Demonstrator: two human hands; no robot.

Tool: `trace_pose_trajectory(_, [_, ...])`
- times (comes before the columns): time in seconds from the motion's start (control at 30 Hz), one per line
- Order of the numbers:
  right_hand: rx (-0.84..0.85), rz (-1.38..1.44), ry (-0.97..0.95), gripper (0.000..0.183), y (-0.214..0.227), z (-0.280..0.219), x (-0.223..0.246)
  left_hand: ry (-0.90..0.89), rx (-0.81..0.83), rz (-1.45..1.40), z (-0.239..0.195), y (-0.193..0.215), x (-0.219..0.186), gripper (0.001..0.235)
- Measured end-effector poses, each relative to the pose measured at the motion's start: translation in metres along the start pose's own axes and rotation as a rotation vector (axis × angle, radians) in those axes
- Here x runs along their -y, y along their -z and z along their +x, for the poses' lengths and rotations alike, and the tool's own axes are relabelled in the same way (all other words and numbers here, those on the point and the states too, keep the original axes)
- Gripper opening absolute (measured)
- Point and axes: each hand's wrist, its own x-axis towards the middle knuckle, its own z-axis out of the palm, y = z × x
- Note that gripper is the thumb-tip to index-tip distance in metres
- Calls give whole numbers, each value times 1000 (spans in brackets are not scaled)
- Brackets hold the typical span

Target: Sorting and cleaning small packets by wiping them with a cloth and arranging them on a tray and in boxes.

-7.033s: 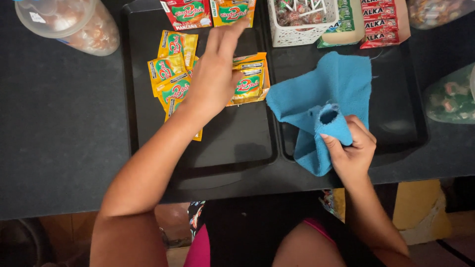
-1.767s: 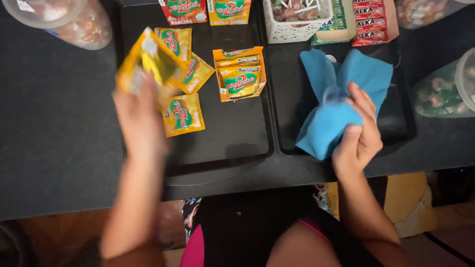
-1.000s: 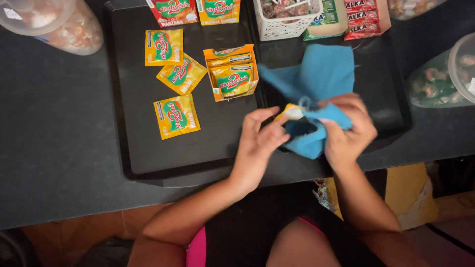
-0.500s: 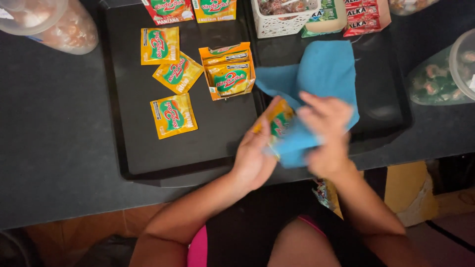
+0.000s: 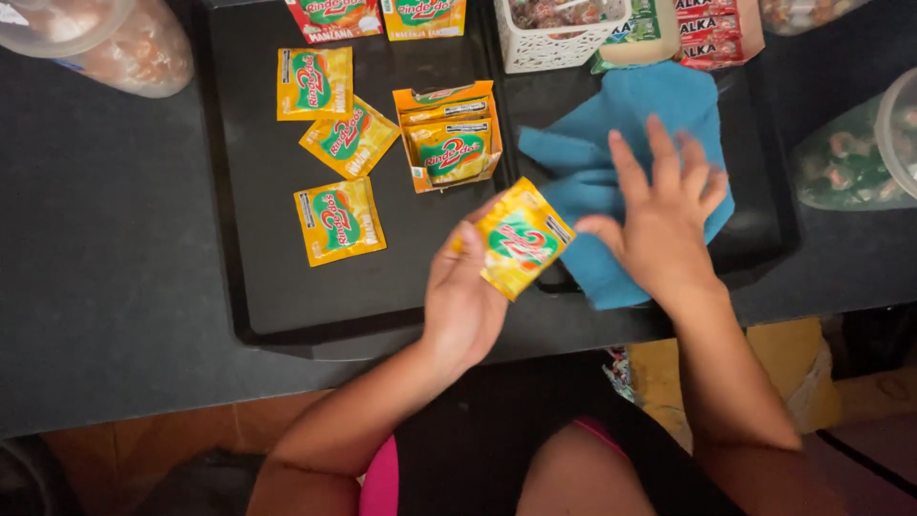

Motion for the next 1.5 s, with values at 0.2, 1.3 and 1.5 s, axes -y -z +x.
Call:
trace_pose_trajectory(0.2, [-29,1029,249,60,26,30,38,-218,99,51,16,3,-24,34])
trace_pose_trajectory(1.3, [-231,-19,619,34,5,118,70,-319,376,1359,103,58,-101,118])
trace_pose_trajectory(1.5, [-126,-164,495,9,-15,133,66,-337,371,1413,102,54,-100,113])
